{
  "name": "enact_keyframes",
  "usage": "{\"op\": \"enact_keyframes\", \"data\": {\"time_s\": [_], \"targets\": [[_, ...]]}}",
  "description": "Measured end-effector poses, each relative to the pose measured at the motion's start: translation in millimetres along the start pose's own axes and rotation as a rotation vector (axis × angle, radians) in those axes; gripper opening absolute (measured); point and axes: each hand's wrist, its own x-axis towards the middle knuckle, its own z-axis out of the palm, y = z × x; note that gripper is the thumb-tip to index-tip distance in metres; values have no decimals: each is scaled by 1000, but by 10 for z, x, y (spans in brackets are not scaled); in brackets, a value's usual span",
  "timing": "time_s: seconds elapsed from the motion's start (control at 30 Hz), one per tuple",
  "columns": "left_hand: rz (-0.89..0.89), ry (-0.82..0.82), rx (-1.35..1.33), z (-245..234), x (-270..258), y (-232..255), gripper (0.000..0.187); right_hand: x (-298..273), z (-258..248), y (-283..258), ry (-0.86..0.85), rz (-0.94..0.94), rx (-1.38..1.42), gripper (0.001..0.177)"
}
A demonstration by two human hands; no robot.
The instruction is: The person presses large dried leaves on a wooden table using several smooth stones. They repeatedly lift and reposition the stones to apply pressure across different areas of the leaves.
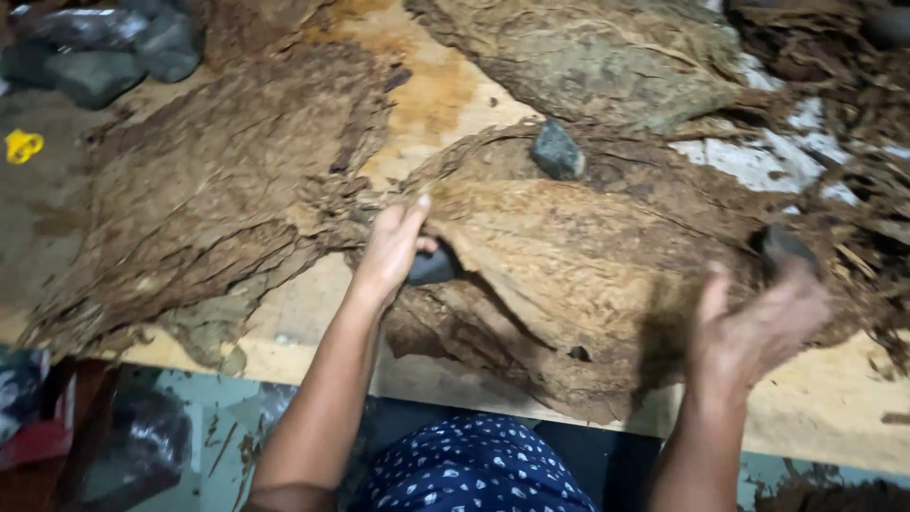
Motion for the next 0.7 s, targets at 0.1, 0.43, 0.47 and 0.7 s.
{"op": "enact_keyframes", "data": {"time_s": [0.1, 0.43, 0.47, 0.7], "targets": [[63, -104, 87, -37, 2, 379, 36, -291, -285, -821, -232, -234, 455, 35], [186, -162, -96, 134, -94, 579, 35, -711, 607, -2222, -1016, -424, 297, 72], [186, -159, -97, 94, -113, 593, 35, -748, 645, -2239, -1017, -426, 297, 72], [186, -137, -129, -53, 40, 297, 39, -894, 860, -2166, -935, -495, 352, 82]]}}
